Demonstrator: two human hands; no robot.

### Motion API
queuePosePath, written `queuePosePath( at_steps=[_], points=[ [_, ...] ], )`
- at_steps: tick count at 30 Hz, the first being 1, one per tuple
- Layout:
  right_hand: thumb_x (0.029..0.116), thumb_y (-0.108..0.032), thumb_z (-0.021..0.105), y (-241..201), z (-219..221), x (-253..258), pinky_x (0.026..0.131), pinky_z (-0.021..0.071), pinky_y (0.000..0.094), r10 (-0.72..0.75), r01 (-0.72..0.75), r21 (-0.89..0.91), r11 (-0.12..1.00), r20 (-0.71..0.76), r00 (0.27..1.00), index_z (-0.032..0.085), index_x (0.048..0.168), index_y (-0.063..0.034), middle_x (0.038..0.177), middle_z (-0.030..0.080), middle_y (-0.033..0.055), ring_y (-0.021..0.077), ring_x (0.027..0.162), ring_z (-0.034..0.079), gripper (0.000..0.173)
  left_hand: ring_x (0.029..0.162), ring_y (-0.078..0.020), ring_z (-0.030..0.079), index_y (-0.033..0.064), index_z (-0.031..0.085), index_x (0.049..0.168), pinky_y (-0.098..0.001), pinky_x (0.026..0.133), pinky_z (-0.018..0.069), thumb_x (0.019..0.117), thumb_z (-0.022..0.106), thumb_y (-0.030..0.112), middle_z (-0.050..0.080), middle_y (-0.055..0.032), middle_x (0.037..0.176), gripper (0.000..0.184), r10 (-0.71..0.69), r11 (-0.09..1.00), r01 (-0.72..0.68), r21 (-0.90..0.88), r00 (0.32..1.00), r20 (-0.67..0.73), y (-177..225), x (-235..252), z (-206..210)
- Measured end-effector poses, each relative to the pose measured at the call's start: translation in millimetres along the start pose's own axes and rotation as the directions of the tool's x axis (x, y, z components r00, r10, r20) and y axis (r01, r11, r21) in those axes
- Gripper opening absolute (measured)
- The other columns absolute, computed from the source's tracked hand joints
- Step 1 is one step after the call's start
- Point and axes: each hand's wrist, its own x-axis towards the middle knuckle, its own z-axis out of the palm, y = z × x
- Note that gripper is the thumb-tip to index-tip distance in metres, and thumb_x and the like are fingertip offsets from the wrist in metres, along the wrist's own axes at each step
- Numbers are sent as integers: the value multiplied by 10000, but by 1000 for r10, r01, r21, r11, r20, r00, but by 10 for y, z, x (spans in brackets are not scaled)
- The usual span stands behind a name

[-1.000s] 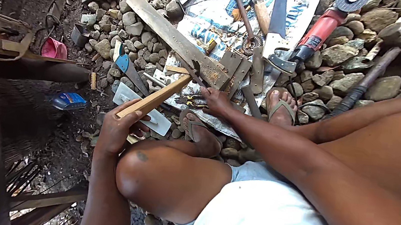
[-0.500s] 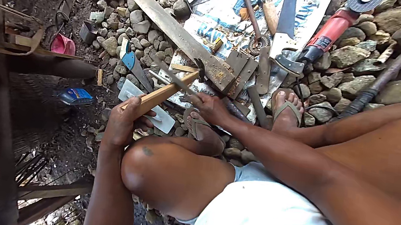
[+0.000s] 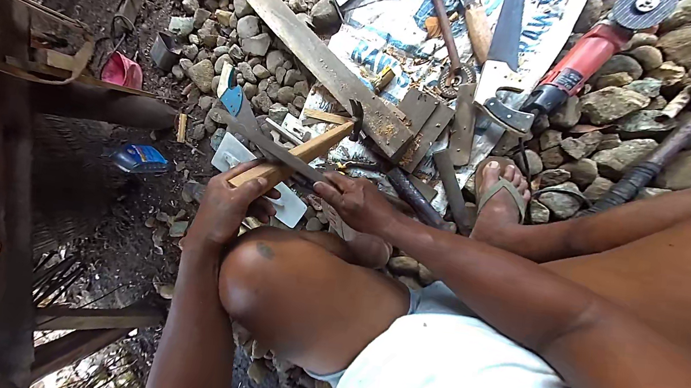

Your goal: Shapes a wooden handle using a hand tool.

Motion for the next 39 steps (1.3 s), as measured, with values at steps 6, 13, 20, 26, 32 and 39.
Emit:
queuePosePath(
  at_steps=[6, 13, 20, 26, 32, 39],
  points=[
    [1073, -570, 418, -99, 1, -62, 563, 544, 474, -25, 25, -4, 1000, -1, 1000, 698, 1195, -178, 692, 639, 37, 208, 597, 633, 497, 626, -228, 712, 145, 596, 1395, -334, 538, 605, 1017, 589, 300, 747, -167, 968, 408, -8, 1000, 8, 4, 1000, -15, 12, -41, 45],
    [1059, -598, 427, -152, -58, -82, 581, 550, 485, -12, 13, -64, 998, 18, 1000, 682, 1243, -205, 723, 656, 33, 214, 634, 653, 504, 615, -226, 713, 109, 631, 1290, -338, 542, 613, 1008, 595, 277, 748, -158, 936, 330, -6, 1000, 6, 15, 999, -39, 51, -14, 84],
    [1061, -610, 401, 12, -26, -54, 569, 555, 506, 46, -49, -60, 997, -39, 998, 693, 1183, -181, 709, 657, 45, 227, 624, 662, 533, 621, -219, 707, 139, 572, 1438, -333, 546, 608, 1050, 522, 263, 745, -163, 969, 410, -7, 999, 7, 40, 1000, -18, 56, -5, 75],
    [1085, -589, 335, 235, -132, 67, 592, 530, 542, 198, -197, 25, 980, -29, 980, 671, 1054, -138, 725, 639, 99, 283, 658, 655, 563, 630, -228, 707, 163, 558, 1459, -344, 557, 609, 1057, 502, 255, 748, -159, 956, 417, -8, 998, 9, 69, 1000, -19, 86, 9, 49],
    [1079, -580, 384, 148, -70, 36, 605, 546, 540, 92, -92, 30, 995, -11, 996, 685, 1180, -156, 745, 659, 82, 264, 656, 660, 530, 621, -225, 710, 159, 553, 1462, -340, 554, 615, 1055, 508, 248, 747, -157, 954, 419, -2, 998, 3, 56, 1000, -19, 83, 0, 61],
    [1080, -572, 383, 88, -28, -23, 521, 535, 491, 75, -72, 48, 996, -60, 995, 689, 1169, -177, 680, 637, 58, 227, 570, 633, 507, 626, -231, 711, 155, 556, 1458, -347, 555, 614, 1045, 516, 266, 747, -161, 960, 429, 4, 999, -3, 55, 1000, -18, 68, 3, 58]
  ],
)
